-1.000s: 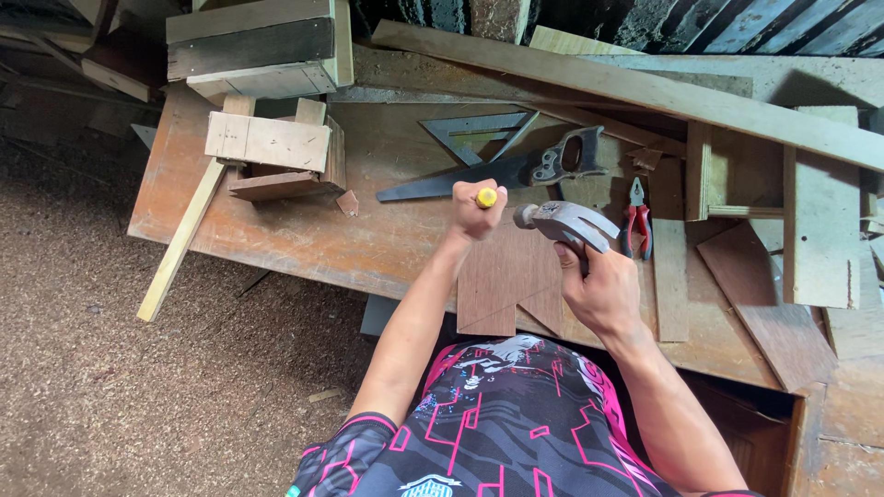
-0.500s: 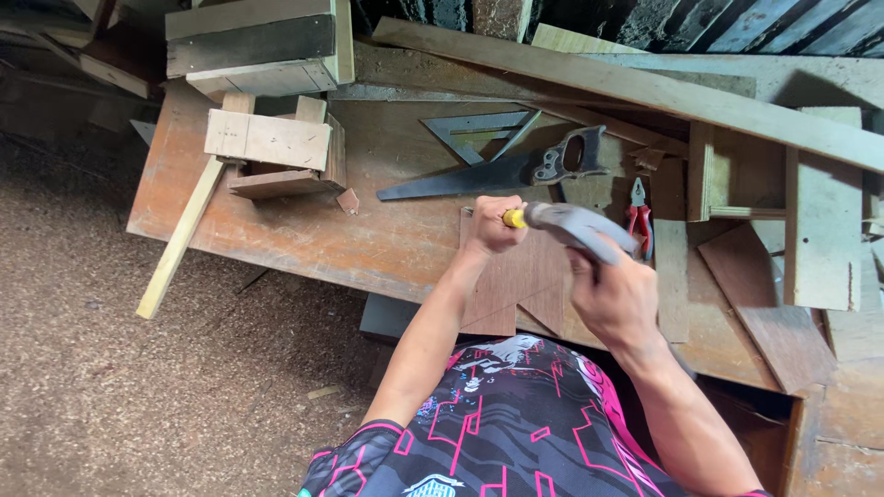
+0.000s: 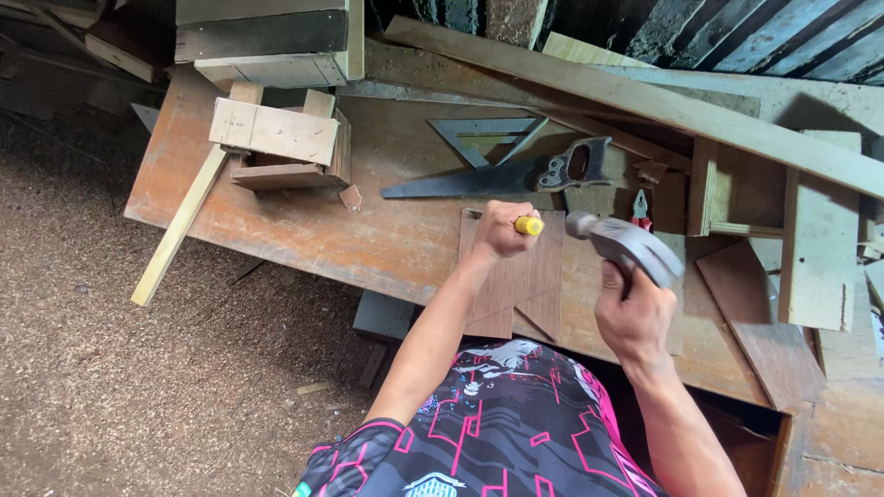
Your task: The person saws a piece of wood on a workbench using a hand saw. After cutting, they use a hammer to drive a nail into the wood piece.
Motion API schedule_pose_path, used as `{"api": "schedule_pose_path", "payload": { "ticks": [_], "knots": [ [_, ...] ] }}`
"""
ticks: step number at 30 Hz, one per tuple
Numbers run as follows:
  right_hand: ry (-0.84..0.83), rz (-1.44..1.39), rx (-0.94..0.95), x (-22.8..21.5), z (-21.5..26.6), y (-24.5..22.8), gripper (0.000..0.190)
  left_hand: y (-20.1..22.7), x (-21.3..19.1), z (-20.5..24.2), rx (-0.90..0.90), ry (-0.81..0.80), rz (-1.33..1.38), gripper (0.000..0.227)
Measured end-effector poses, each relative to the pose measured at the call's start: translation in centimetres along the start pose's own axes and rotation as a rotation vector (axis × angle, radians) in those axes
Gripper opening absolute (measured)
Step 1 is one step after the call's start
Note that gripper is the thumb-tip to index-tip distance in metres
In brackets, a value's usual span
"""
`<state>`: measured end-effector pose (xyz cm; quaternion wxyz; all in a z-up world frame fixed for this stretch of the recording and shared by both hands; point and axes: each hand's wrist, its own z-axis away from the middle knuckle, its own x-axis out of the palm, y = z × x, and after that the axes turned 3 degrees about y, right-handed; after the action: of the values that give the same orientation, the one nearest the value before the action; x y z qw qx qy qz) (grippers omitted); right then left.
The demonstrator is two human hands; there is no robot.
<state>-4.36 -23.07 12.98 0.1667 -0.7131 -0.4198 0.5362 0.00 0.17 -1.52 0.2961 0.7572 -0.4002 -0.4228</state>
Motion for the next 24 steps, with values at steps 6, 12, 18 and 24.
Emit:
{"api": "schedule_pose_path", "payload": {
  "ticks": [6, 12, 18, 24],
  "knots": [
    [-0.057, 0.024, 0.118, 2.5, 0.7, 0.1, 0.025, 0.3, 0.4, 0.0, -0.003, 0.002, -0.025, 0.010],
    [-0.047, 0.091, 0.025, 1.4, 1.0, 1.1, 0.017, 0.1, 0.1, -0.3, 0.066, -0.073, -0.081, 0.009],
    [0.093, -0.150, -0.132, 1.6, 0.8, -0.3, 0.021, -0.7, 0.4, 0.6, 0.025, -0.064, -0.062, 0.011],
    [-0.274, 0.155, 0.163, 2.7, 0.5, 1.1, 0.033, -2.1, -0.4, 0.7, 0.126, -0.203, -0.142, 0.016]
  ]
}}
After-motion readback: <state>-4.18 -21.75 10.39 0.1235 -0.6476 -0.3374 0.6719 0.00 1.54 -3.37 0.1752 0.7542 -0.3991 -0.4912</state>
